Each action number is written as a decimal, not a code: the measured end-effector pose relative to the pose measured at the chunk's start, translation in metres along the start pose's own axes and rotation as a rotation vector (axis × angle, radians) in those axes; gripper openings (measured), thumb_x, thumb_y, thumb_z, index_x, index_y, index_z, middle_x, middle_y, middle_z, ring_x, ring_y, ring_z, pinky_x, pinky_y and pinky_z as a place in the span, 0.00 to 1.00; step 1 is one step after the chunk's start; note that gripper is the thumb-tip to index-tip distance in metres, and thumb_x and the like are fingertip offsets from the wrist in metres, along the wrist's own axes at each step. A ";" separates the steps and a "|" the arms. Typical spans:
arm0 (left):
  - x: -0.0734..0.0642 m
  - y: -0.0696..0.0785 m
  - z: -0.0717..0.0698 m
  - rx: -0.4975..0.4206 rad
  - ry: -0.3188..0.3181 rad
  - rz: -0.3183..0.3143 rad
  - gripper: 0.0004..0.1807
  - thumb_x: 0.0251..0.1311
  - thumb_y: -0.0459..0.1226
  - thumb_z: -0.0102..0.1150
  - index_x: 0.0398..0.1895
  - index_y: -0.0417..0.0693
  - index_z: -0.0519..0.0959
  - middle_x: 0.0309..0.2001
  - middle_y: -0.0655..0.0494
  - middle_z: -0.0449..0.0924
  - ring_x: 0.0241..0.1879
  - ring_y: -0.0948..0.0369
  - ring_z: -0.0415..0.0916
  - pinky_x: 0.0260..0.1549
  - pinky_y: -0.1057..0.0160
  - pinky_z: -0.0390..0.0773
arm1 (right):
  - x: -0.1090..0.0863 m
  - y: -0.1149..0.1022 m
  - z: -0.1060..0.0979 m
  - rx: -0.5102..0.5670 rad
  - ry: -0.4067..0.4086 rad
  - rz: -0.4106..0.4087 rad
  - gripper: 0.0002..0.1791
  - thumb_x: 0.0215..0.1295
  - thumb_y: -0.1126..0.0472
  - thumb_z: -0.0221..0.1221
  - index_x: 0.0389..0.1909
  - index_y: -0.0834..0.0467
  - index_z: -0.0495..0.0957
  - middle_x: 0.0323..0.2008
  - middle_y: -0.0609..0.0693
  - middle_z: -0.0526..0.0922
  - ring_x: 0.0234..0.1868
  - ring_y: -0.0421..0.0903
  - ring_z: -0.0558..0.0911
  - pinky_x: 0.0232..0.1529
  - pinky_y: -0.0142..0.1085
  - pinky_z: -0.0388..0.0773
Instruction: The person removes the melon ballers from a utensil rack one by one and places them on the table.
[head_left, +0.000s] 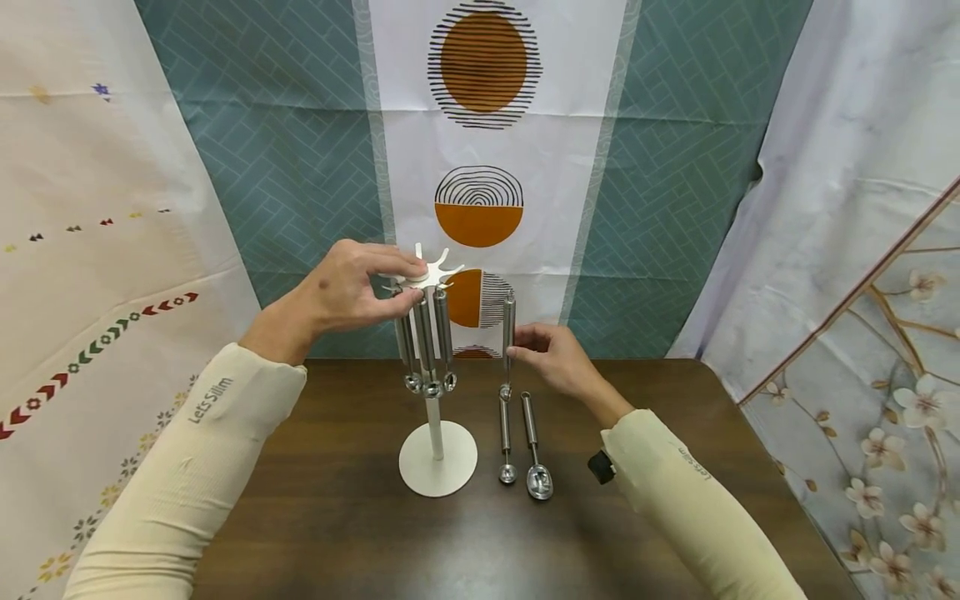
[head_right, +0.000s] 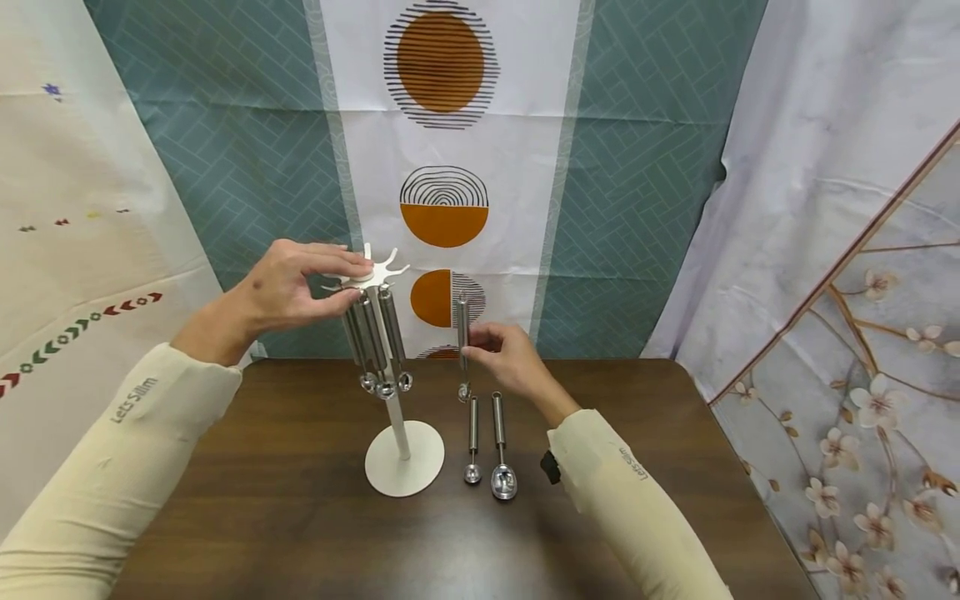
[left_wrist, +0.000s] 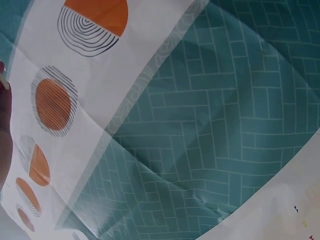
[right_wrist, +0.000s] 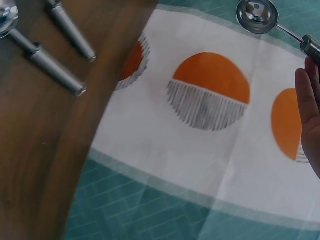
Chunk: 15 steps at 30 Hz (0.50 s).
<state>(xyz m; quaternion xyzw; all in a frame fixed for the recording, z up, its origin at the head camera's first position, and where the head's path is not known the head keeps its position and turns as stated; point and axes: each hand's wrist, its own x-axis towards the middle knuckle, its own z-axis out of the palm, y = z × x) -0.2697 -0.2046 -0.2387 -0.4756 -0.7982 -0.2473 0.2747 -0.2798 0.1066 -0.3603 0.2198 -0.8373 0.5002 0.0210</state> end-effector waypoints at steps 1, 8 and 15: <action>0.000 0.000 0.000 0.001 0.004 0.003 0.15 0.50 0.36 0.68 0.42 0.39 0.88 0.43 0.47 0.88 0.45 0.48 0.85 0.46 0.46 0.82 | -0.002 0.003 -0.001 -0.001 0.005 0.011 0.15 0.65 0.62 0.65 0.50 0.65 0.82 0.44 0.55 0.86 0.44 0.49 0.83 0.46 0.40 0.79; 0.001 0.001 -0.002 -0.003 0.001 -0.002 0.16 0.51 0.37 0.69 0.42 0.39 0.88 0.44 0.47 0.87 0.45 0.49 0.85 0.44 0.49 0.83 | -0.013 0.022 -0.008 0.001 0.042 0.077 0.17 0.66 0.58 0.66 0.51 0.63 0.81 0.45 0.55 0.85 0.47 0.50 0.83 0.48 0.43 0.79; -0.001 0.003 0.000 -0.016 0.005 -0.005 0.16 0.50 0.36 0.69 0.43 0.38 0.88 0.44 0.47 0.87 0.44 0.50 0.85 0.43 0.49 0.83 | -0.025 0.048 -0.009 -0.008 0.052 0.114 0.17 0.66 0.59 0.66 0.51 0.64 0.81 0.44 0.55 0.85 0.44 0.48 0.83 0.44 0.37 0.79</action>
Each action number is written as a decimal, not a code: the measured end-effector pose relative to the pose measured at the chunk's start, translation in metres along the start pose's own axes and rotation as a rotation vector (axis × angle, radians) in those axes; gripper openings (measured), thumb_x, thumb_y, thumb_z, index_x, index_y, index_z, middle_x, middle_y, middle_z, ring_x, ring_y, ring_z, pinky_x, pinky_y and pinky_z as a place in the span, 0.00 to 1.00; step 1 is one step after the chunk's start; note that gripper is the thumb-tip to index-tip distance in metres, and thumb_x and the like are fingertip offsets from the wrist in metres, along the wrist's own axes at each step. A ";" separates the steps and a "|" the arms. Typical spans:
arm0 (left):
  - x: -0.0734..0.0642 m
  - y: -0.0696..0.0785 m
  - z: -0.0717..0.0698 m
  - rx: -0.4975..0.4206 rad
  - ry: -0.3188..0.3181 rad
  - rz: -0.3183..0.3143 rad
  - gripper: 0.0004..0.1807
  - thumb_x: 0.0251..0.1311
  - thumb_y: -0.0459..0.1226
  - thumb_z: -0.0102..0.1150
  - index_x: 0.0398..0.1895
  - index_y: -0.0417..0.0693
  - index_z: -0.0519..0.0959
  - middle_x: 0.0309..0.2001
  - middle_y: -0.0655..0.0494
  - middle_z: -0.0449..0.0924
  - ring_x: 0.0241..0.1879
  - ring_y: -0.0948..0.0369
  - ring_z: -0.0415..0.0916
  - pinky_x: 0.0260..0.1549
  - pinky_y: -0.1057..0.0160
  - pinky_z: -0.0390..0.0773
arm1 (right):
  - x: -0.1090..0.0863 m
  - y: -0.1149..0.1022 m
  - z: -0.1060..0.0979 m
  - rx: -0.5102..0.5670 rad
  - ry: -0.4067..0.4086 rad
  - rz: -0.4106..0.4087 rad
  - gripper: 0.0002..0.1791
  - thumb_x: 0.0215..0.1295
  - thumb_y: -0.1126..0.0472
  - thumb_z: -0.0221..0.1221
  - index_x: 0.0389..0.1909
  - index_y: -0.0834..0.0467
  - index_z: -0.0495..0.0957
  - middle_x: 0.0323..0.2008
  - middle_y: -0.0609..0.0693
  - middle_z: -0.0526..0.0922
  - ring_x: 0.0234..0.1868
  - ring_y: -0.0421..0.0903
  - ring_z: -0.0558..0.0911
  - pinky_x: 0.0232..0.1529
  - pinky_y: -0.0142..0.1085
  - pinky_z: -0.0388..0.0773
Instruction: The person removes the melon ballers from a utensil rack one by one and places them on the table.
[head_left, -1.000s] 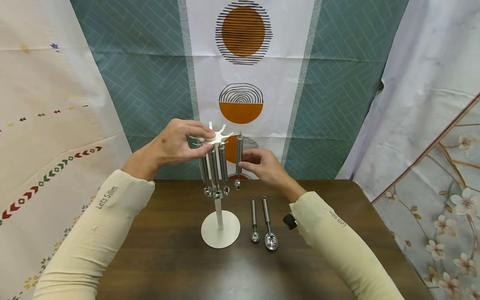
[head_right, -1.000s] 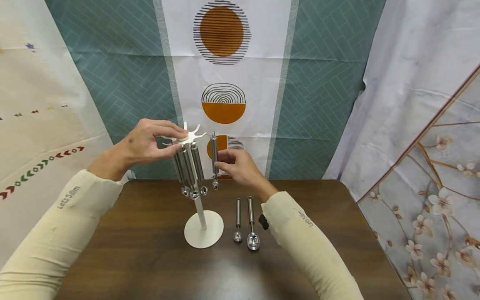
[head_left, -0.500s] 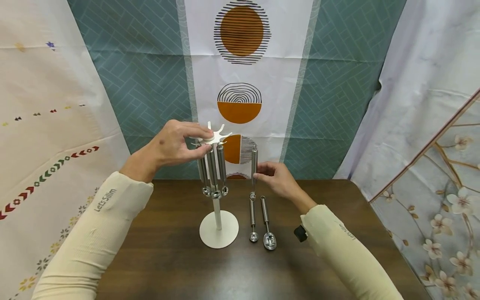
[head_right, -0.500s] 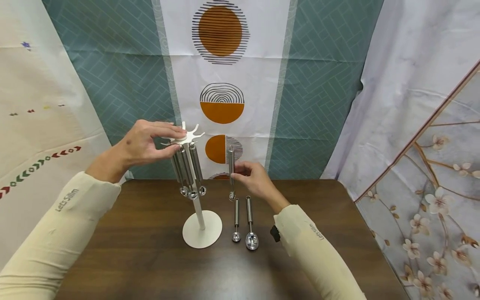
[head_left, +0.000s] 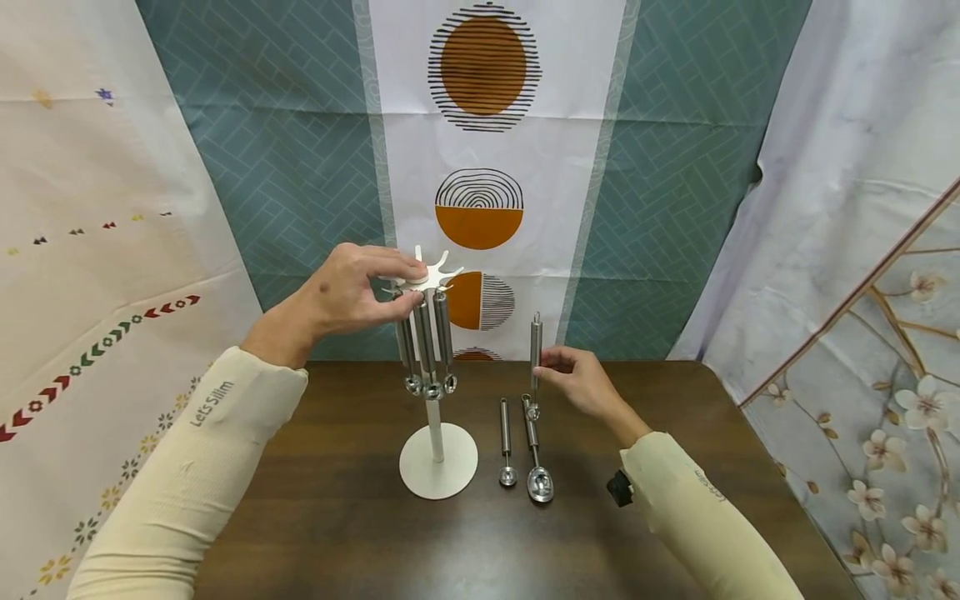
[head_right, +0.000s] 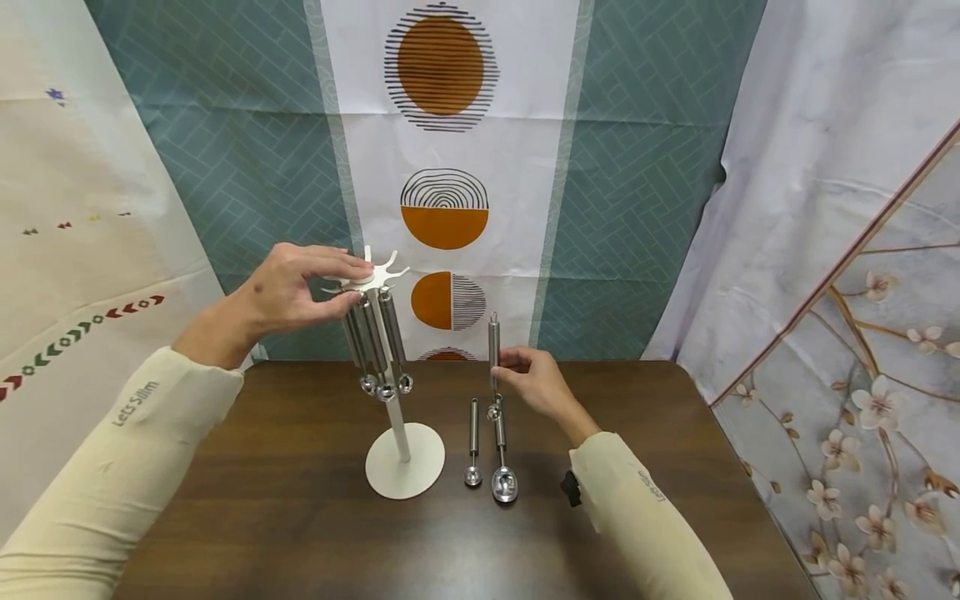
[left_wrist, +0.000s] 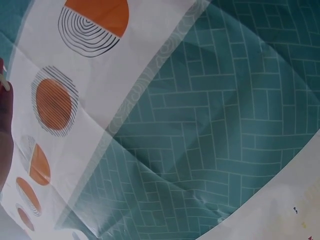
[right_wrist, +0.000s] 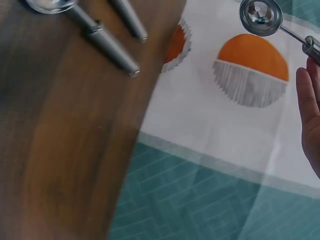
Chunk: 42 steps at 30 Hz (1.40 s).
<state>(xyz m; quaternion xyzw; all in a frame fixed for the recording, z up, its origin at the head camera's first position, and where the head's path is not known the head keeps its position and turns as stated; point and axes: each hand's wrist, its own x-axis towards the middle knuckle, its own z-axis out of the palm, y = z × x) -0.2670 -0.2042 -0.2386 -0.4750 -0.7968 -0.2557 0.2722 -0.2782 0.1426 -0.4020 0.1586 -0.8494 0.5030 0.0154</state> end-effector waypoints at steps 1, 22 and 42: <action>0.000 0.000 0.001 0.000 0.001 0.002 0.16 0.50 0.36 0.69 0.42 0.38 0.88 0.44 0.47 0.87 0.44 0.50 0.85 0.43 0.49 0.83 | -0.001 0.005 0.000 -0.001 0.004 0.001 0.17 0.65 0.59 0.66 0.50 0.65 0.81 0.44 0.55 0.85 0.44 0.48 0.83 0.43 0.37 0.79; -0.001 0.002 0.006 0.026 0.019 -0.006 0.15 0.51 0.34 0.69 0.43 0.39 0.88 0.44 0.48 0.87 0.45 0.49 0.85 0.44 0.46 0.82 | -0.020 0.070 0.005 -0.003 0.069 0.066 0.14 0.63 0.64 0.67 0.46 0.68 0.82 0.39 0.56 0.85 0.39 0.45 0.82 0.38 0.31 0.78; -0.002 0.004 0.005 0.038 0.020 -0.027 0.16 0.51 0.34 0.68 0.44 0.38 0.88 0.44 0.47 0.87 0.46 0.48 0.85 0.45 0.46 0.82 | -0.027 0.114 0.021 -0.037 0.112 0.157 0.13 0.62 0.66 0.67 0.43 0.70 0.82 0.34 0.55 0.85 0.35 0.43 0.80 0.35 0.31 0.76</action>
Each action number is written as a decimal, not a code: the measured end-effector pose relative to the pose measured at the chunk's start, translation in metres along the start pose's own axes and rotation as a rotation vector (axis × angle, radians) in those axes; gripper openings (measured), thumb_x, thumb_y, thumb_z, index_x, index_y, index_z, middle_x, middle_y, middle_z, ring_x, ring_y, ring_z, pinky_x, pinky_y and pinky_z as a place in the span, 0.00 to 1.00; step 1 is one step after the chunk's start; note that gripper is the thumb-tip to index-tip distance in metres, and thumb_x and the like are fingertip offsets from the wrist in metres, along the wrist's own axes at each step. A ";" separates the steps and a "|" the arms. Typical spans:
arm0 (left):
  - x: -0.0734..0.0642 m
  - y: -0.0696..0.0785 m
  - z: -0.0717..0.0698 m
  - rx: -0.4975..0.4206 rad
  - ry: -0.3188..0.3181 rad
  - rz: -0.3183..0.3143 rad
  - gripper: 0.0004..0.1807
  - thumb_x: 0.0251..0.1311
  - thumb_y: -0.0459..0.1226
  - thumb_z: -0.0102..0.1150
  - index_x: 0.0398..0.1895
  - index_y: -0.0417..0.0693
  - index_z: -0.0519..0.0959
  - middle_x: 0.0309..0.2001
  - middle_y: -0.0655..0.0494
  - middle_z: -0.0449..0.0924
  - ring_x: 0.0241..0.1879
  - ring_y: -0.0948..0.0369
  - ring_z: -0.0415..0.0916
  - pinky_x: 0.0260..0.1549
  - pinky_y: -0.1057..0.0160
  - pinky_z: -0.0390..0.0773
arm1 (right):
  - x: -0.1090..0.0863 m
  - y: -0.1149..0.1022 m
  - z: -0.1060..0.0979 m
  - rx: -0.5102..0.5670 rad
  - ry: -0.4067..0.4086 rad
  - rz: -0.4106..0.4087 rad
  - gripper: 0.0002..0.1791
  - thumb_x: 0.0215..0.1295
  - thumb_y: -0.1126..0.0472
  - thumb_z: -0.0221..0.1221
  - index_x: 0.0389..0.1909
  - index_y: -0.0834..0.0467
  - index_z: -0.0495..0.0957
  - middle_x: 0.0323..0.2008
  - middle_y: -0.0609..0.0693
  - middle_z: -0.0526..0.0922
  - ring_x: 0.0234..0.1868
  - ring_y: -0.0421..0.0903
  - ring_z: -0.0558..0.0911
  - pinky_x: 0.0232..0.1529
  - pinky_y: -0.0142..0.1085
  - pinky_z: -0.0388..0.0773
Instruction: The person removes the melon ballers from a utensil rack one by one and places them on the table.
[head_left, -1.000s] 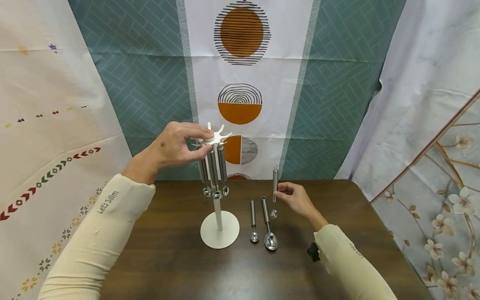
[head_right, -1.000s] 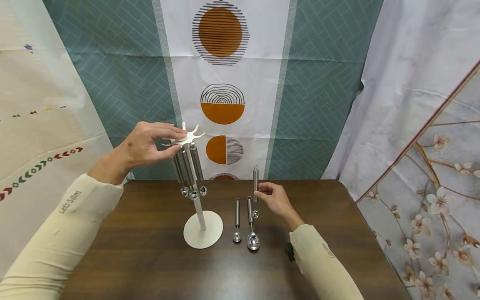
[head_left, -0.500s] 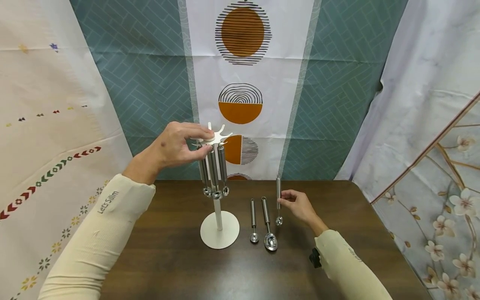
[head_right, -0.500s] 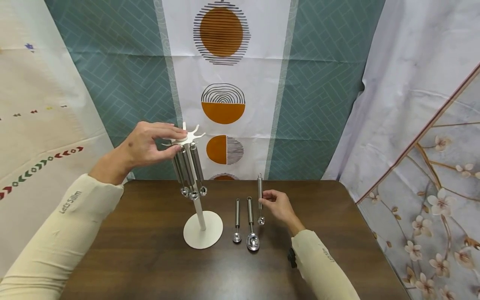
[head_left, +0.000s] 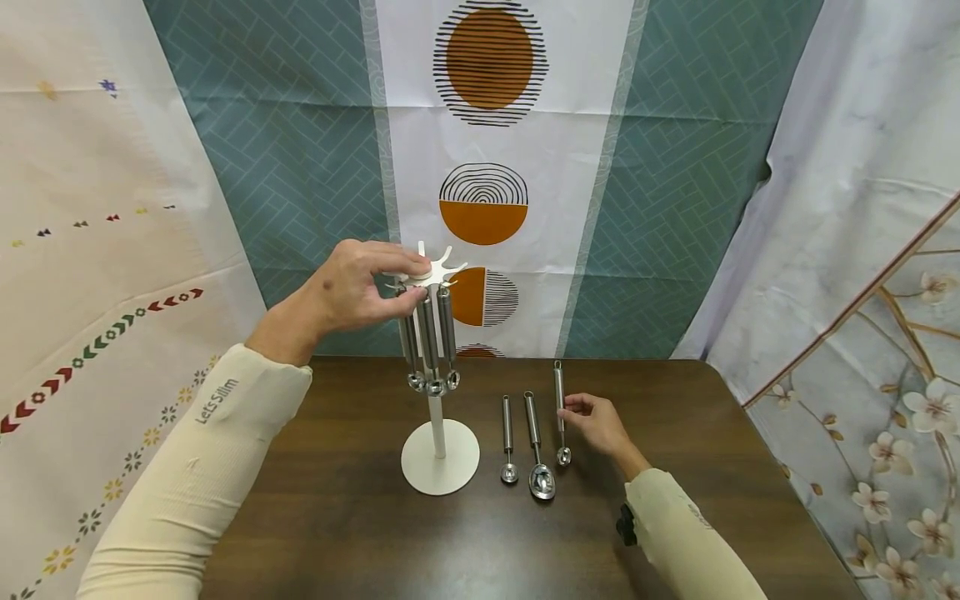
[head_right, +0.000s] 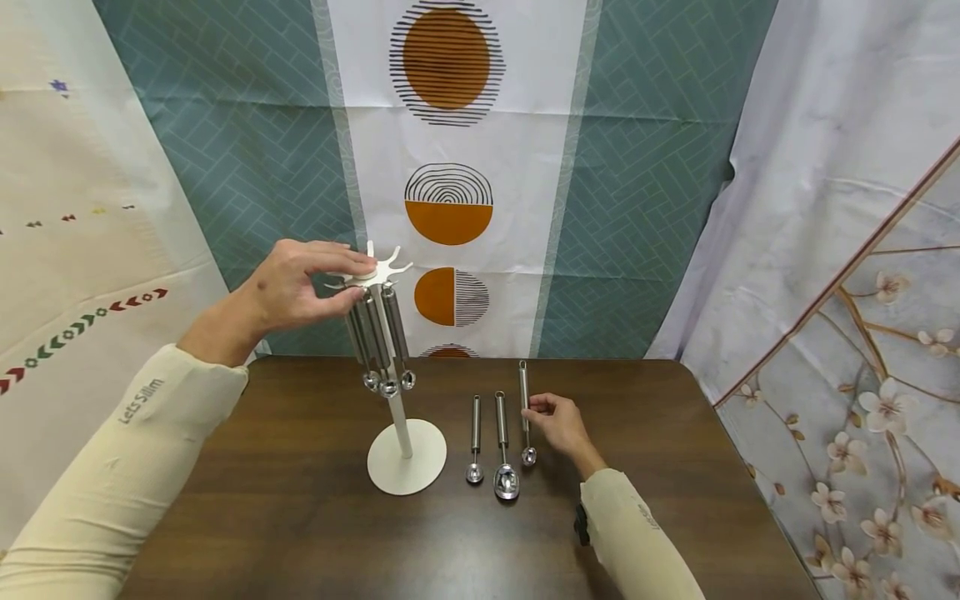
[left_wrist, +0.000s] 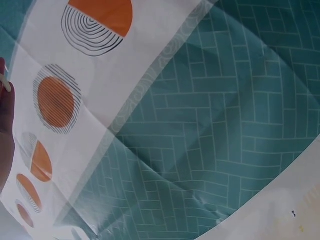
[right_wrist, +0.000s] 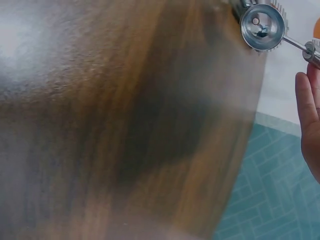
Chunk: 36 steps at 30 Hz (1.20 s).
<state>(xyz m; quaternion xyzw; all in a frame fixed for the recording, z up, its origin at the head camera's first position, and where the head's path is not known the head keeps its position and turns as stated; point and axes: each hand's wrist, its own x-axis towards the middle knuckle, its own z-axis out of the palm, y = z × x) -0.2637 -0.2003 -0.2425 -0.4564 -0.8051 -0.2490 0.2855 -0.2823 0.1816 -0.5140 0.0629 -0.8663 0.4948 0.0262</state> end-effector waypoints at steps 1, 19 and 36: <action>0.000 0.000 0.000 0.000 -0.003 -0.003 0.16 0.51 0.34 0.68 0.44 0.39 0.88 0.44 0.47 0.87 0.46 0.48 0.85 0.45 0.46 0.82 | 0.000 0.002 0.001 -0.001 0.002 0.003 0.13 0.61 0.66 0.67 0.42 0.70 0.82 0.34 0.55 0.85 0.35 0.43 0.80 0.35 0.31 0.75; -0.001 0.001 0.000 0.017 0.005 0.003 0.16 0.51 0.36 0.68 0.43 0.39 0.88 0.44 0.48 0.87 0.46 0.48 0.85 0.45 0.46 0.82 | 0.002 0.027 0.013 0.004 0.041 0.112 0.14 0.60 0.65 0.68 0.41 0.71 0.82 0.31 0.55 0.86 0.31 0.40 0.81 0.30 0.31 0.75; -0.001 0.000 0.000 0.006 0.007 0.009 0.16 0.51 0.34 0.70 0.44 0.39 0.88 0.45 0.47 0.87 0.46 0.48 0.85 0.45 0.46 0.82 | 0.002 0.036 0.021 -0.136 0.048 0.219 0.11 0.58 0.59 0.70 0.34 0.65 0.86 0.25 0.49 0.86 0.28 0.43 0.81 0.30 0.35 0.74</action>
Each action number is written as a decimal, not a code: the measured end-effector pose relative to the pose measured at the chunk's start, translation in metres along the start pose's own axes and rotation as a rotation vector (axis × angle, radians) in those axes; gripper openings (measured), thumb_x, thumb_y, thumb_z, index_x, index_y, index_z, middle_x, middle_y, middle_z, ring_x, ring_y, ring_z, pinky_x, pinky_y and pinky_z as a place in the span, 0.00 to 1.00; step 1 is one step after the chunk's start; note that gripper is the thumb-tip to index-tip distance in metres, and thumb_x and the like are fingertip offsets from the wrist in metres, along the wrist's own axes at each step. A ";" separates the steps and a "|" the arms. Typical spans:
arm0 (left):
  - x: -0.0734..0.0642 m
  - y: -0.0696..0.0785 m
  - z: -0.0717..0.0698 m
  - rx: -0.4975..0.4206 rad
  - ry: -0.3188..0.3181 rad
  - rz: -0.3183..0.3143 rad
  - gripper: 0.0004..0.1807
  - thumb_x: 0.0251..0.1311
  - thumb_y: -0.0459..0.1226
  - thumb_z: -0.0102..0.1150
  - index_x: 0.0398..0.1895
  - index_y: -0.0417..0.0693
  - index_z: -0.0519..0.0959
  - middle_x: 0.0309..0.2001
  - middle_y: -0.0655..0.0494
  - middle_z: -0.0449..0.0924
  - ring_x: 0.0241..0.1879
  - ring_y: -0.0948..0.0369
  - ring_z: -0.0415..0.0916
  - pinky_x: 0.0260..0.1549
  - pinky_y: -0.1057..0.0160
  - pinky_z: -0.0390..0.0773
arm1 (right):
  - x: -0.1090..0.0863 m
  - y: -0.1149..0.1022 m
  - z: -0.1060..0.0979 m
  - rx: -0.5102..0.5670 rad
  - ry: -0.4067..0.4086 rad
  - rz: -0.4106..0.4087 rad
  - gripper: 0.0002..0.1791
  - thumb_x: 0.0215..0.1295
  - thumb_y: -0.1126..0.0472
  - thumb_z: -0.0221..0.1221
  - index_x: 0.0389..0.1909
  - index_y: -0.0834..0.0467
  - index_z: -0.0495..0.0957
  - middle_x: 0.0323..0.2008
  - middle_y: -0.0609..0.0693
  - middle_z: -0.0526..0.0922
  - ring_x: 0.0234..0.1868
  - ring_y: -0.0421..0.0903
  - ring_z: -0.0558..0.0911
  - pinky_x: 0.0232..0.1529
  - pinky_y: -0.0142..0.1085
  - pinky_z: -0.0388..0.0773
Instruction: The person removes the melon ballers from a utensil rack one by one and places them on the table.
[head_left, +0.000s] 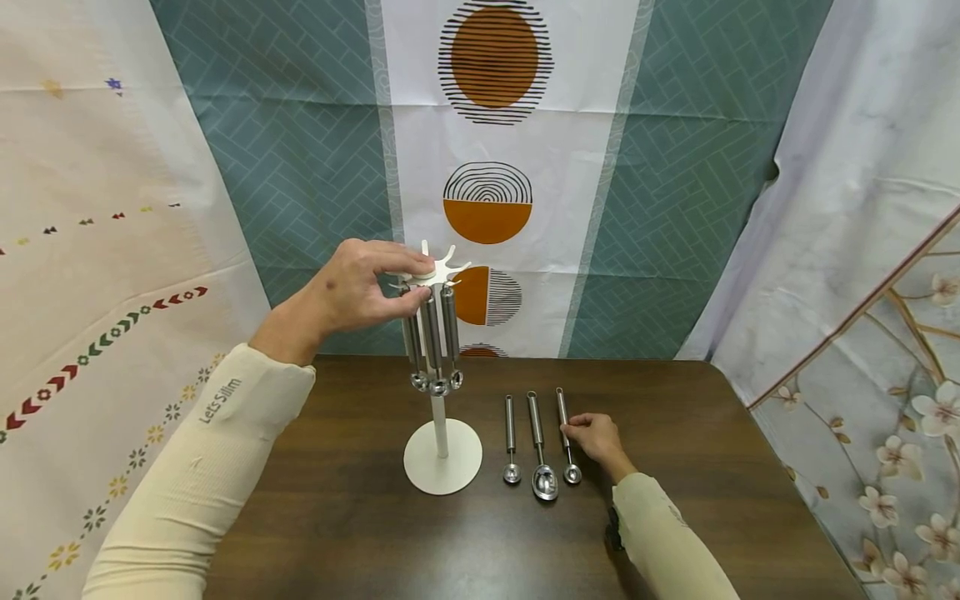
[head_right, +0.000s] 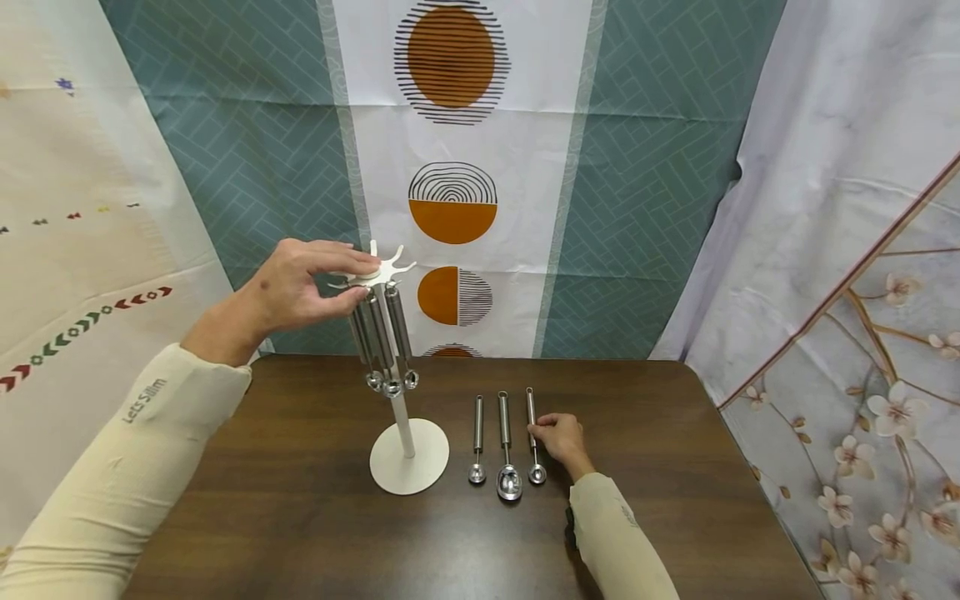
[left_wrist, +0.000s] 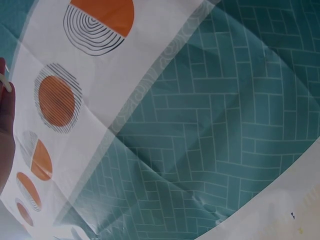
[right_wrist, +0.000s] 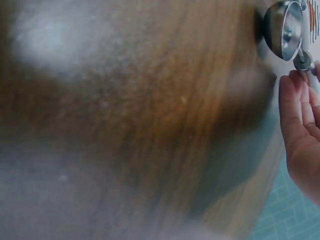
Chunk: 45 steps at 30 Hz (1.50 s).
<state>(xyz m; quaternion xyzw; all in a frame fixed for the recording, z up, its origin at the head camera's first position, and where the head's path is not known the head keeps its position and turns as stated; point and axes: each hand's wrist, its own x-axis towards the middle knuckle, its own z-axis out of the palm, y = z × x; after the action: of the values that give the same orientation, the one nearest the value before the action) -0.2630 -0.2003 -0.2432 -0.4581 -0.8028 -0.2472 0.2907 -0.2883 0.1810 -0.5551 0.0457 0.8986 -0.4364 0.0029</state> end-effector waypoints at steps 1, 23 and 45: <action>0.000 0.000 0.000 0.003 -0.001 -0.002 0.16 0.51 0.35 0.70 0.44 0.39 0.88 0.45 0.47 0.87 0.46 0.48 0.85 0.45 0.46 0.82 | 0.000 0.000 0.000 -0.006 -0.003 0.007 0.11 0.58 0.59 0.70 0.34 0.65 0.86 0.24 0.49 0.85 0.28 0.42 0.81 0.30 0.35 0.74; 0.004 0.001 0.000 -0.003 -0.024 -0.028 0.16 0.52 0.35 0.70 0.45 0.40 0.88 0.46 0.48 0.87 0.48 0.48 0.84 0.46 0.46 0.82 | 0.001 -0.008 0.005 -0.068 -0.008 0.060 0.09 0.57 0.61 0.71 0.30 0.65 0.86 0.21 0.48 0.84 0.20 0.41 0.81 0.25 0.33 0.75; -0.001 0.000 0.000 0.007 -0.009 -0.021 0.16 0.51 0.35 0.70 0.45 0.40 0.88 0.45 0.48 0.87 0.47 0.48 0.84 0.45 0.46 0.82 | -0.002 -0.014 0.000 -0.087 0.010 0.049 0.11 0.58 0.59 0.70 0.29 0.65 0.86 0.18 0.49 0.83 0.21 0.42 0.81 0.26 0.34 0.74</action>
<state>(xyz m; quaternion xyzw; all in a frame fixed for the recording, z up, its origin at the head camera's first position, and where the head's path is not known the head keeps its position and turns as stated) -0.2627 -0.2010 -0.2436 -0.4500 -0.8095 -0.2455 0.2862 -0.2880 0.1721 -0.5439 0.0696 0.9154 -0.3962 0.0110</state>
